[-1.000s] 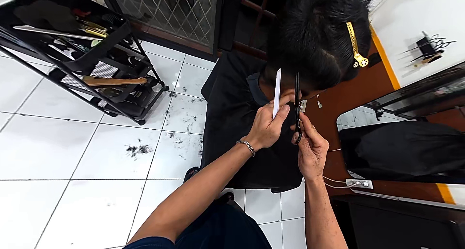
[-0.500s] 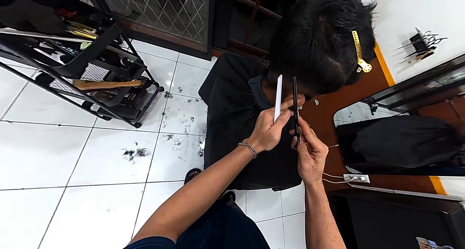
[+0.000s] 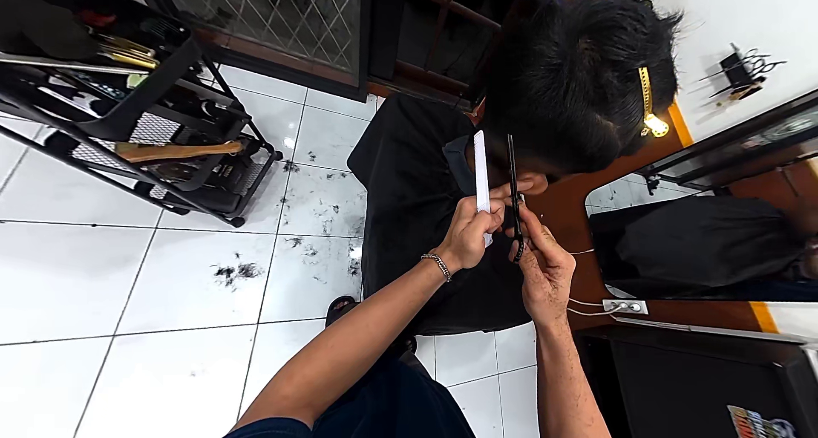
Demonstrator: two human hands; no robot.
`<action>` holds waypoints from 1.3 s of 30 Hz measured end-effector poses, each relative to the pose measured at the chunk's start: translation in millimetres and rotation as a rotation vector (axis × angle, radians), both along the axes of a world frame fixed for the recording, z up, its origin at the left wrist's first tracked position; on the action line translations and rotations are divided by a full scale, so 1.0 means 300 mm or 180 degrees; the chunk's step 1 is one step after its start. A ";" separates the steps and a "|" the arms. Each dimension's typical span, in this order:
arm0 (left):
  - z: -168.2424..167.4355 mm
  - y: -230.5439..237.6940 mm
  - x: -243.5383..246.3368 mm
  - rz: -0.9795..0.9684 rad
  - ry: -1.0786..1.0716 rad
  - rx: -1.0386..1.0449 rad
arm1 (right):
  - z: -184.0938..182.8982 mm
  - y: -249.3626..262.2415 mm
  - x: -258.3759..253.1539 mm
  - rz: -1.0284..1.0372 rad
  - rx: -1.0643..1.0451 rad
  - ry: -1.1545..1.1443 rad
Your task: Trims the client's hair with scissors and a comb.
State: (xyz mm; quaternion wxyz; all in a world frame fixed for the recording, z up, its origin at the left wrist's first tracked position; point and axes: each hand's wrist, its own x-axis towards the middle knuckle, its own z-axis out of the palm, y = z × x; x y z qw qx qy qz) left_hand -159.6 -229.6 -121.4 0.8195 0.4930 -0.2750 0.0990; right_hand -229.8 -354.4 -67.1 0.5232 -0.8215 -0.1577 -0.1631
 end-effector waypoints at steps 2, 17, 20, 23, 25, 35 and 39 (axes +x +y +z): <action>-0.002 0.005 0.000 -0.0039 0.0031 -0.0005 | 0.003 0.007 0.003 0.0015 0.0028 0.0022; 0.088 0.215 -0.003 -0.0535 0.0197 -0.0383 | 0.007 -0.087 -0.199 0.0580 0.0890 0.0225; 0.233 0.290 -0.007 -0.0375 -0.0009 0.0806 | -0.061 -0.196 -0.243 0.0208 0.1529 0.0079; 0.360 0.323 0.016 0.0451 -0.1078 0.2616 | -0.130 -0.274 -0.255 -0.0474 0.1840 0.0024; 0.423 0.336 0.048 0.0973 -0.1639 0.3491 | -0.167 -0.297 -0.260 -0.0702 0.1893 0.0052; 0.533 0.369 0.056 0.0249 -0.1064 0.4077 | -0.179 -0.313 -0.163 -0.0660 0.2946 -0.0338; 0.596 0.406 0.099 -0.0572 -0.0520 0.3327 | -0.098 -0.197 -0.115 -0.0935 0.2388 -0.0723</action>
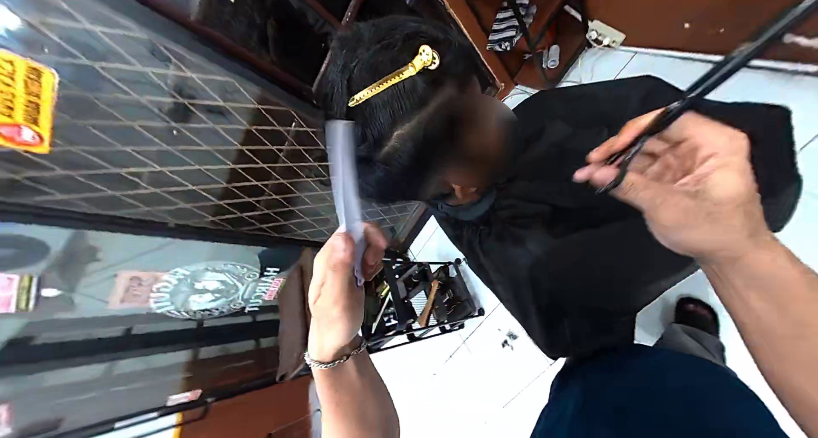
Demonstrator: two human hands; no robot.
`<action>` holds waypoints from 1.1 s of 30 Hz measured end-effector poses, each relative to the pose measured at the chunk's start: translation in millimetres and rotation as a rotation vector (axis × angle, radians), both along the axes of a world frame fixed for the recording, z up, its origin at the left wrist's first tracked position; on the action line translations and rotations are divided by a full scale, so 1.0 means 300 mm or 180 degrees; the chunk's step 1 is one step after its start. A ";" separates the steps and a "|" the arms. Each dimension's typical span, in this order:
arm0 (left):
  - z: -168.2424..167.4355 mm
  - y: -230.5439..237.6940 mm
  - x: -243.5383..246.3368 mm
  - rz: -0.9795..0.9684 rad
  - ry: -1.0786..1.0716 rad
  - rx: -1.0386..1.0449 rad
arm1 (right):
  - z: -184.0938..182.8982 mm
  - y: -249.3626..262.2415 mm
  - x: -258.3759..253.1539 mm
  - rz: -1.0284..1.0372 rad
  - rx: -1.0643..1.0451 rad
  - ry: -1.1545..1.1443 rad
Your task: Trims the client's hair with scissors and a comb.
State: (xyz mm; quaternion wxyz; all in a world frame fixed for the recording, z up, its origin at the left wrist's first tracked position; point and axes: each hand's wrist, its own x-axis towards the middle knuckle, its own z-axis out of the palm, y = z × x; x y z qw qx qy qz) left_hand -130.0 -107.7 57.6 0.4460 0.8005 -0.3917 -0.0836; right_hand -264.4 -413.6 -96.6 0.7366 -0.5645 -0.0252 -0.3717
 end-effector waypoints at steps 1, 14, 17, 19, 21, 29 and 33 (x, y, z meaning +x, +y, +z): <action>-0.015 -0.011 0.005 -0.0104 -0.0109 -0.0023 | 0.028 0.063 -0.005 0.0044 -0.0209 -0.0036; -0.257 -0.040 0.093 -0.0932 0.1026 -0.0890 | -0.062 0.501 0.036 0.1069 -0.0364 0.0093; -0.270 -0.076 0.073 -0.1025 0.1016 -0.1092 | -0.103 0.396 -0.004 0.0708 0.0160 -0.0387; -0.272 -0.101 0.059 -0.1048 0.1087 -0.1048 | -0.148 0.318 0.005 0.0904 0.0346 -0.0531; -0.278 -0.132 0.049 -0.1105 0.1282 -0.1026 | -0.167 0.242 0.033 0.1088 0.0168 -0.0531; -0.289 -0.194 -0.007 -0.1011 0.1792 -0.1244 | -0.143 0.041 0.150 0.1660 -0.0312 -0.0452; -0.283 -0.220 -0.062 -0.0698 0.1854 -0.1472 | -0.091 -0.055 0.191 0.1895 -0.0676 -0.0298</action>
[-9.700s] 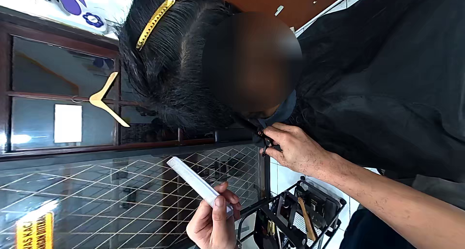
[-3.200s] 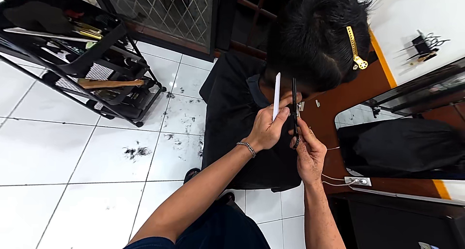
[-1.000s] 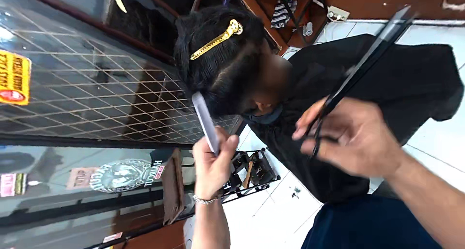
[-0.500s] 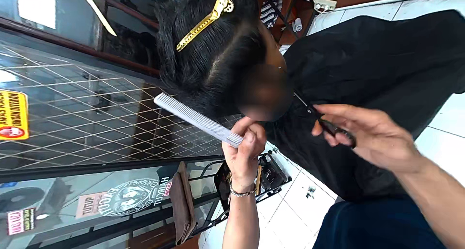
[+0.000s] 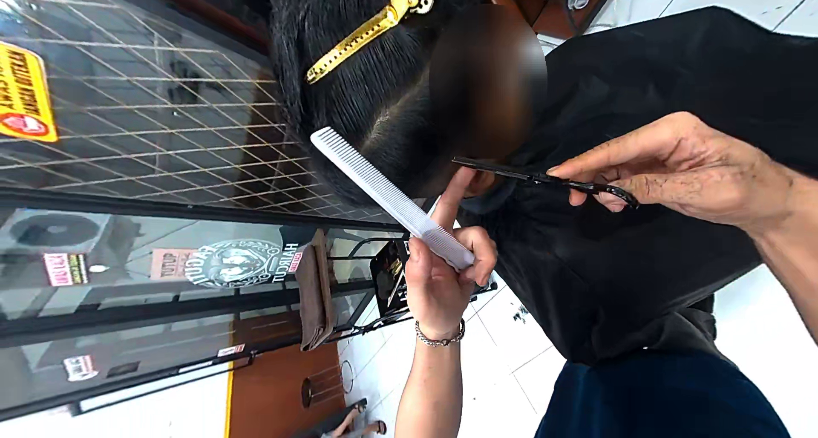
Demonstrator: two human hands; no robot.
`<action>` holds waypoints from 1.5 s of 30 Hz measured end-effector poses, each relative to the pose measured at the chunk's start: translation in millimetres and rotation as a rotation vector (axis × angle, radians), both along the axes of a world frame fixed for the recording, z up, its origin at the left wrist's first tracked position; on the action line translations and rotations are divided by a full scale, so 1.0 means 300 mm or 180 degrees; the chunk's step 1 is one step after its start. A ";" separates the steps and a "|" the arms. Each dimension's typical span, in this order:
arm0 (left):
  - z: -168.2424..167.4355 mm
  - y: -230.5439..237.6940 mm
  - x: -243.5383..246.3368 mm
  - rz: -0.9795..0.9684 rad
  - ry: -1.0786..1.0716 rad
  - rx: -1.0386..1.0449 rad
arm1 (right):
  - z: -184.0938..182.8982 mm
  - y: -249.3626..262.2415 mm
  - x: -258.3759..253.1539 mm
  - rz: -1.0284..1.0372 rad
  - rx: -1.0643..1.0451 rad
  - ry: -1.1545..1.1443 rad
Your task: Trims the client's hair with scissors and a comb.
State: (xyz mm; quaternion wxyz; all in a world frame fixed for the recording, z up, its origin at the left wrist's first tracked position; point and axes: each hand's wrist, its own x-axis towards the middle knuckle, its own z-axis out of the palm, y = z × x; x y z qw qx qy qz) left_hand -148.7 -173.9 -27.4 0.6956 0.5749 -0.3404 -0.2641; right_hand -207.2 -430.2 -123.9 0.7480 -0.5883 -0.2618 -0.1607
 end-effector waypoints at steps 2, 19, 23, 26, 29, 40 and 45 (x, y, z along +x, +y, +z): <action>0.000 -0.014 -0.030 0.0009 0.0196 -0.0075 | 0.024 -0.044 0.020 0.0100 -0.0206 0.0043; -0.002 -0.078 -0.095 0.0388 0.0733 -0.0620 | 0.114 -0.166 0.105 0.0160 -0.1158 0.0018; -0.009 -0.071 -0.096 0.0428 0.0704 -0.0665 | 0.117 -0.164 0.110 0.0244 -0.1149 -0.0098; -0.010 -0.063 -0.095 0.0425 0.0667 -0.0687 | 0.129 -0.153 0.111 0.0101 -0.1258 -0.0119; -0.014 -0.058 -0.096 0.0449 0.0629 -0.0652 | 0.132 -0.137 0.096 -0.0095 -0.1383 -0.0156; -0.015 -0.038 -0.081 0.0335 0.0581 -0.0622 | 0.119 -0.067 0.037 -0.0320 -0.1253 -0.0096; -0.011 -0.029 -0.069 0.0281 0.0547 -0.0589 | 0.121 -0.052 0.037 -0.0266 -0.1111 -0.0105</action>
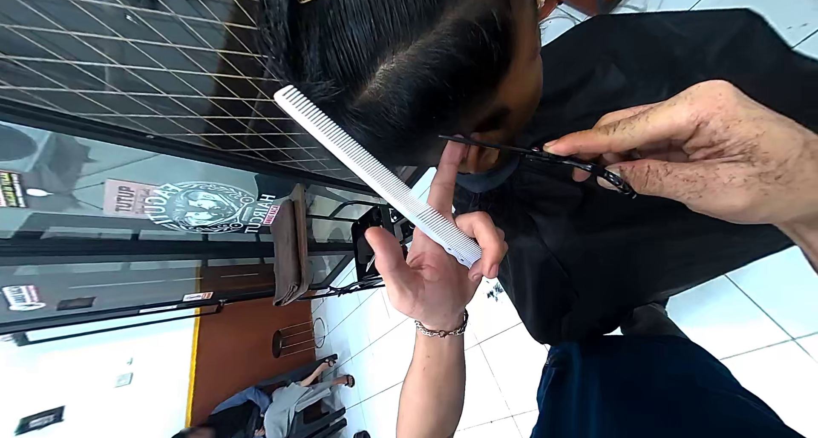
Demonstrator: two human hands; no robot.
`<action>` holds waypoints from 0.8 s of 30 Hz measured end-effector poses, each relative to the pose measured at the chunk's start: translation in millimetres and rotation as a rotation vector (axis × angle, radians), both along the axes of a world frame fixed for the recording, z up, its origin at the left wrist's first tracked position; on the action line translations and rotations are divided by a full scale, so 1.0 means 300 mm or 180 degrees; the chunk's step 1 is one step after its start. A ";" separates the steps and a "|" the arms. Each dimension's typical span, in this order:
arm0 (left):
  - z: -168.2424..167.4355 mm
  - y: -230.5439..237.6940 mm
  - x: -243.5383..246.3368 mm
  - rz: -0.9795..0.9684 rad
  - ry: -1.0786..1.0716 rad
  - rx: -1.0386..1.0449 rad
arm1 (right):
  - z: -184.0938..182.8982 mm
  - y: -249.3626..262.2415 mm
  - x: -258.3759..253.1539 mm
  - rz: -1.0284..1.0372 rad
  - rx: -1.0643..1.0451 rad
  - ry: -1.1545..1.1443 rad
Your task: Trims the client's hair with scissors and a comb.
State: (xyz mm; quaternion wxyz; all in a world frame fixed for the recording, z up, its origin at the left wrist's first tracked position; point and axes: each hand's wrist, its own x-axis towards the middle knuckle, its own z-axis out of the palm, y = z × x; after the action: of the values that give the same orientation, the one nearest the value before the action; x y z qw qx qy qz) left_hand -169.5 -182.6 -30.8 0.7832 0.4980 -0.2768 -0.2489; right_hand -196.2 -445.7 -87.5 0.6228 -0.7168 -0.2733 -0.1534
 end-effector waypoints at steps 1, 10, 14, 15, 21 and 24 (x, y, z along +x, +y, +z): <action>0.002 0.002 0.001 0.0011 0.0009 -0.0010 | 0.004 0.004 -0.002 -0.0024 -0.0007 0.0020; 0.008 0.016 0.018 -0.0042 -0.0041 0.0062 | 0.009 0.033 -0.023 -0.0241 -0.0093 -0.0017; -0.003 0.024 0.027 -0.0096 -0.0021 0.0034 | 0.003 0.033 -0.023 -0.0223 -0.0122 -0.0101; -0.004 0.025 0.026 -0.0083 -0.0007 0.0014 | 0.010 0.035 -0.021 -0.0213 -0.0121 -0.0118; -0.007 0.019 0.030 -0.0100 0.0004 0.0046 | 0.006 0.022 -0.027 -0.0262 -0.0187 -0.0062; -0.005 0.015 0.032 -0.0094 -0.0043 0.0032 | 0.011 0.023 -0.021 -0.0177 -0.0110 -0.0019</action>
State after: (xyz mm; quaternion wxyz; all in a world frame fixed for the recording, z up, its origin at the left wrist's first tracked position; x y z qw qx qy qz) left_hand -159.8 -178.0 -32.4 0.7751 0.4994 -0.2882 -0.2585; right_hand -202.5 -438.8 -84.2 0.6051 -0.7344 -0.2576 -0.1680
